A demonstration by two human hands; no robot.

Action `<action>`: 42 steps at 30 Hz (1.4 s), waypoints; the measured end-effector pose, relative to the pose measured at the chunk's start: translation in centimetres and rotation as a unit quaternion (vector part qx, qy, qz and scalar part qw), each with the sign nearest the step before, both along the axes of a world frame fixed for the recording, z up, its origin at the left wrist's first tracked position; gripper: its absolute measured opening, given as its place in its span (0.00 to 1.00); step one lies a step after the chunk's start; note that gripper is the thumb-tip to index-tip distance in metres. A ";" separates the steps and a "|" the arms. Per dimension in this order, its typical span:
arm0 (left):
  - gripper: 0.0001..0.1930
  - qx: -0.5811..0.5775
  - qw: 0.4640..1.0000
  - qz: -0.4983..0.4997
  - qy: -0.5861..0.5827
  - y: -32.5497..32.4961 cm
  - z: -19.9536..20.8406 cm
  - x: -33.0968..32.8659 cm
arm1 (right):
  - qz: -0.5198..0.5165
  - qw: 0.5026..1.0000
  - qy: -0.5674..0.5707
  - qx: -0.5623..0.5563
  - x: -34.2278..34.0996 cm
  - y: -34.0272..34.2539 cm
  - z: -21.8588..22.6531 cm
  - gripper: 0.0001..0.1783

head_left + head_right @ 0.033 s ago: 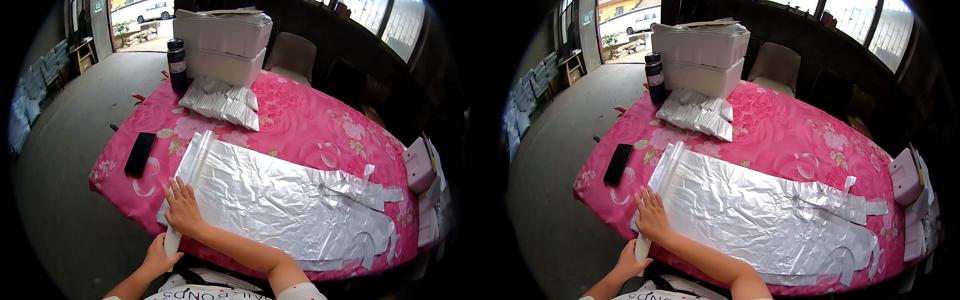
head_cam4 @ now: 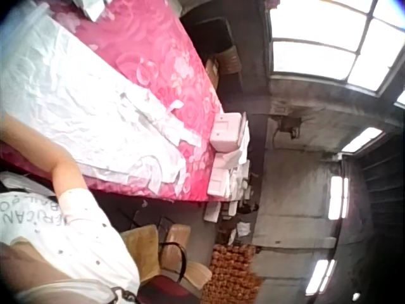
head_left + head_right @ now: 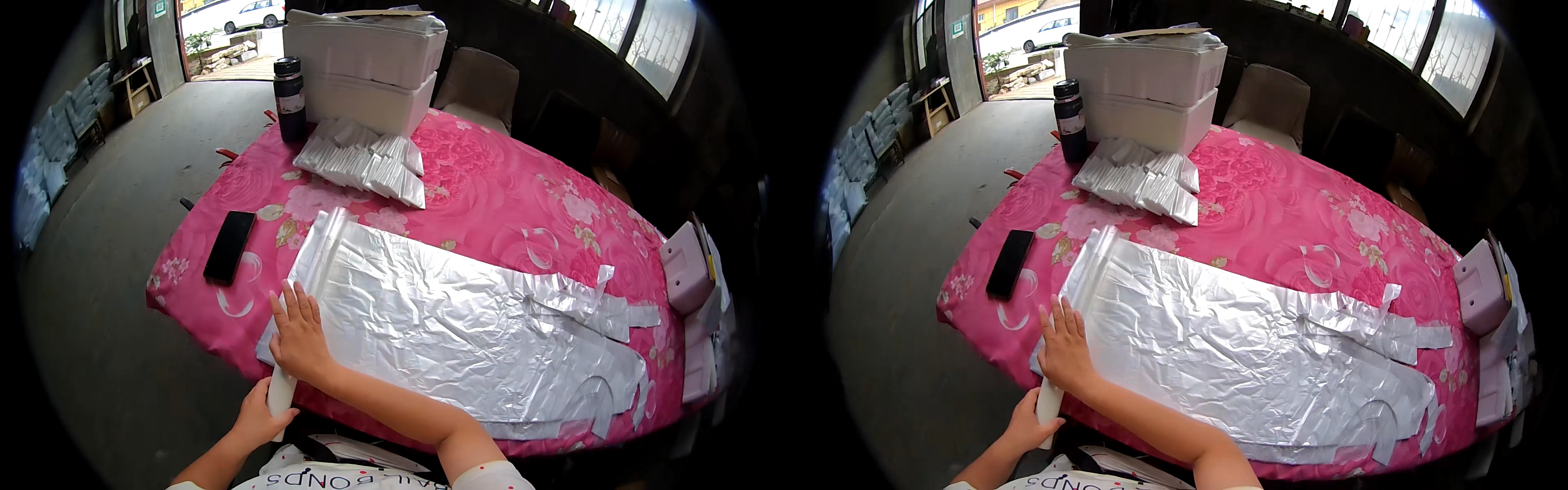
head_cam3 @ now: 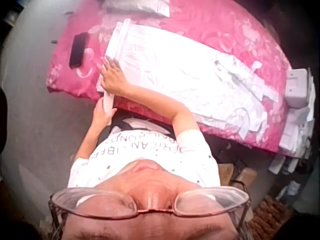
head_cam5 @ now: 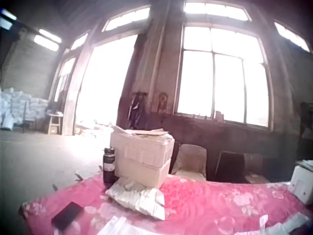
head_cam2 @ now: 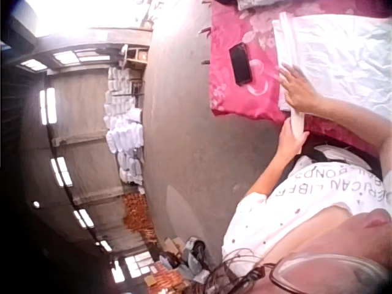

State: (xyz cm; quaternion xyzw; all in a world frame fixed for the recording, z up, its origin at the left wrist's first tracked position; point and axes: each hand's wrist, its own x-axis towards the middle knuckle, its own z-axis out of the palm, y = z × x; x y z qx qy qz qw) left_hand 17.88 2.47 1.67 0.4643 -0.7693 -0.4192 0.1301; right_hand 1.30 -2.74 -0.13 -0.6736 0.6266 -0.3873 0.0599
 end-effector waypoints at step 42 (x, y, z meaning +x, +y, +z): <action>0.33 0.582 0.802 -0.118 0.064 -0.5 0.1 -4.7 | -0.146 0.550 -0.822 0.024 -17.4 9.2 0.7 0.26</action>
